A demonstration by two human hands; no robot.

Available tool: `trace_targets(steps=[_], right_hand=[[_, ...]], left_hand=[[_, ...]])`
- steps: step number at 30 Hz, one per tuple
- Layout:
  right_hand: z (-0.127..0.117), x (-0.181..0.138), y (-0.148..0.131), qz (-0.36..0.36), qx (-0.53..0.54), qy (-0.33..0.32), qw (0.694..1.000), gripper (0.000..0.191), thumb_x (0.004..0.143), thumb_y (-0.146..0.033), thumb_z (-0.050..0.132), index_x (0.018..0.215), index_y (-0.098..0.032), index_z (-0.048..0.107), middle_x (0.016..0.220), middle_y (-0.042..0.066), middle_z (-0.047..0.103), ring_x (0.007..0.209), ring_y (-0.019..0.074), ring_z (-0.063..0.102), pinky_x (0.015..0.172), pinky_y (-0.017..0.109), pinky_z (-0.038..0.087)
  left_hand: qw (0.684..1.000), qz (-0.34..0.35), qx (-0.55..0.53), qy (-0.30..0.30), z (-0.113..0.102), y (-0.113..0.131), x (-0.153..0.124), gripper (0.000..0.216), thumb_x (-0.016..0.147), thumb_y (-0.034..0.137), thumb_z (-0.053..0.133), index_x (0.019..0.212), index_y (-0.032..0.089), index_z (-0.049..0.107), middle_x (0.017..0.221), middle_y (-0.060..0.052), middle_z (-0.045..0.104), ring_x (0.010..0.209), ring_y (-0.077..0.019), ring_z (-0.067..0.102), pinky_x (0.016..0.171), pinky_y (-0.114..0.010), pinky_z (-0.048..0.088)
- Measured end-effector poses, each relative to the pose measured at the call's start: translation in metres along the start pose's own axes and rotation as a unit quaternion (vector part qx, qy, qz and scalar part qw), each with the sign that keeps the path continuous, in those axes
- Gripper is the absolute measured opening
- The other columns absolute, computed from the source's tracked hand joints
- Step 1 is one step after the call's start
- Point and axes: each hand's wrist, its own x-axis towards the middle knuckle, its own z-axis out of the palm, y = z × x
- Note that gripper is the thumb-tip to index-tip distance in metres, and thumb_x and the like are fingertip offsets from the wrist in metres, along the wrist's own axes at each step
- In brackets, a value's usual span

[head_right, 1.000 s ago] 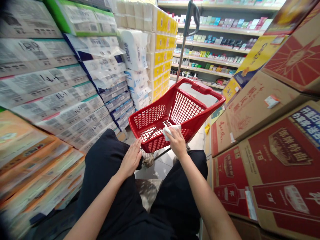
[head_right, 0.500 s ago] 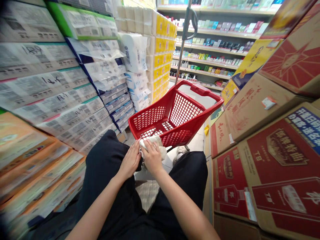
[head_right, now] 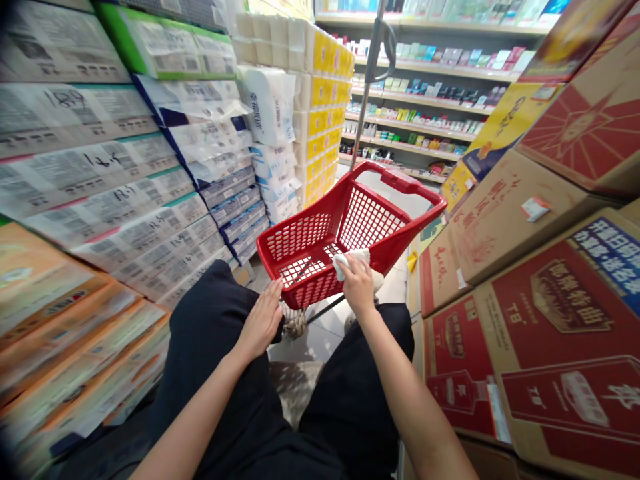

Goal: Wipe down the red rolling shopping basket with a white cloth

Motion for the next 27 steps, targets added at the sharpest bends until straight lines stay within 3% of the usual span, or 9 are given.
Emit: trace_targets(steps=[5, 8, 11, 15, 19, 22, 24, 27], right_hand=[[0.017, -0.015, -0.062, -0.009, 0.039, 0.006, 0.999, 0.049, 0.087, -0.003, 0.041, 0.129, -0.02, 0.061, 0.137, 0.009, 0.058, 0.133, 0.021, 0.048, 0.112, 0.038, 0.037], [0.029, -0.028, -0.109, -0.05, 0.064, -0.014, 0.997, 0.045, 0.09, -0.009, 0.045, 0.131, -0.021, 0.059, 0.14, 0.007, 0.056, 0.135, 0.0203, 0.045, 0.113, 0.037, 0.034], [0.031, -0.035, -0.127, -0.076, 0.072, -0.024, 0.994, 0.044, 0.091, -0.013, 0.048, 0.132, -0.024, 0.058, 0.141, 0.005, 0.055, 0.136, 0.0189, 0.045, 0.118, 0.038, 0.025], [0.019, -0.027, -0.09, -0.099, 0.051, -0.03, 0.993, 0.045, 0.091, -0.011, 0.046, 0.13, -0.029, 0.059, 0.14, 0.002, 0.057, 0.133, 0.0166, 0.048, 0.123, 0.043, 0.01], [0.002, -0.009, -0.023, -0.033, 0.001, -0.002, 0.999, 0.046, 0.088, -0.008, 0.045, 0.127, -0.027, 0.062, 0.138, 0.003, 0.059, 0.131, 0.0176, 0.051, 0.122, 0.044, 0.012], [-0.002, -0.001, 0.007, 0.006, -0.019, 0.018, 1.0, 0.048, 0.087, -0.006, 0.044, 0.125, -0.028, 0.063, 0.137, 0.002, 0.059, 0.128, 0.0181, 0.053, 0.121, 0.046, 0.014], [0.001, -0.001, 0.007, 0.033, -0.018, 0.033, 0.999, 0.049, 0.086, -0.005, 0.043, 0.126, -0.028, 0.063, 0.137, 0.003, 0.059, 0.128, 0.019, 0.053, 0.12, 0.047, 0.018], [0.01, -0.009, -0.026, 0.066, -0.004, 0.049, 0.997, 0.051, 0.086, -0.005, 0.042, 0.128, -0.027, 0.061, 0.138, 0.005, 0.059, 0.13, 0.0204, 0.051, 0.118, 0.047, 0.02]], left_hand=[[1.0, 0.002, -0.001, -0.001, 0.001, 0.0, -0.001, 0.058, 0.1, 0.023, 0.029, 0.155, 0.018, 0.013, 0.159, -0.01, 0.027, 0.148, -0.0204, 0.022, 0.119, -0.045, 0.027], [1.0, 0.001, 0.003, -0.002, 0.001, 0.0, -0.001, 0.057, 0.1, 0.023, 0.028, 0.155, 0.017, 0.013, 0.159, -0.011, 0.027, 0.148, -0.0203, 0.022, 0.119, -0.045, 0.027], [1.0, -0.001, 0.005, -0.001, 0.0, 0.0, 0.0, 0.057, 0.1, 0.022, 0.028, 0.155, 0.017, 0.013, 0.159, -0.012, 0.027, 0.148, -0.0201, 0.023, 0.119, -0.045, 0.027], [1.0, 0.003, 0.003, -0.009, -0.001, -0.001, 0.0, 0.057, 0.1, 0.023, 0.028, 0.155, 0.019, 0.013, 0.159, -0.01, 0.028, 0.148, -0.0202, 0.022, 0.119, -0.045, 0.028], [1.0, 0.002, 0.0, -0.009, 0.0, -0.003, -0.001, 0.058, 0.1, 0.025, 0.028, 0.155, 0.02, 0.011, 0.16, -0.009, 0.026, 0.149, -0.0204, 0.021, 0.119, -0.045, 0.027], [1.0, 0.005, -0.002, -0.006, 0.001, -0.003, -0.001, 0.058, 0.1, 0.025, 0.028, 0.155, 0.02, 0.009, 0.16, -0.009, 0.024, 0.149, -0.0208, 0.021, 0.119, -0.046, 0.027], [1.0, 0.003, -0.003, -0.005, 0.0, -0.002, -0.001, 0.058, 0.1, 0.024, 0.028, 0.155, 0.021, 0.009, 0.16, -0.009, 0.025, 0.149, -0.0208, 0.022, 0.119, -0.046, 0.027], [1.0, 0.001, -0.005, -0.007, 0.0, 0.0, -0.001, 0.059, 0.1, 0.024, 0.028, 0.155, 0.021, 0.009, 0.16, -0.009, 0.026, 0.148, -0.021, 0.022, 0.119, -0.046, 0.028]])
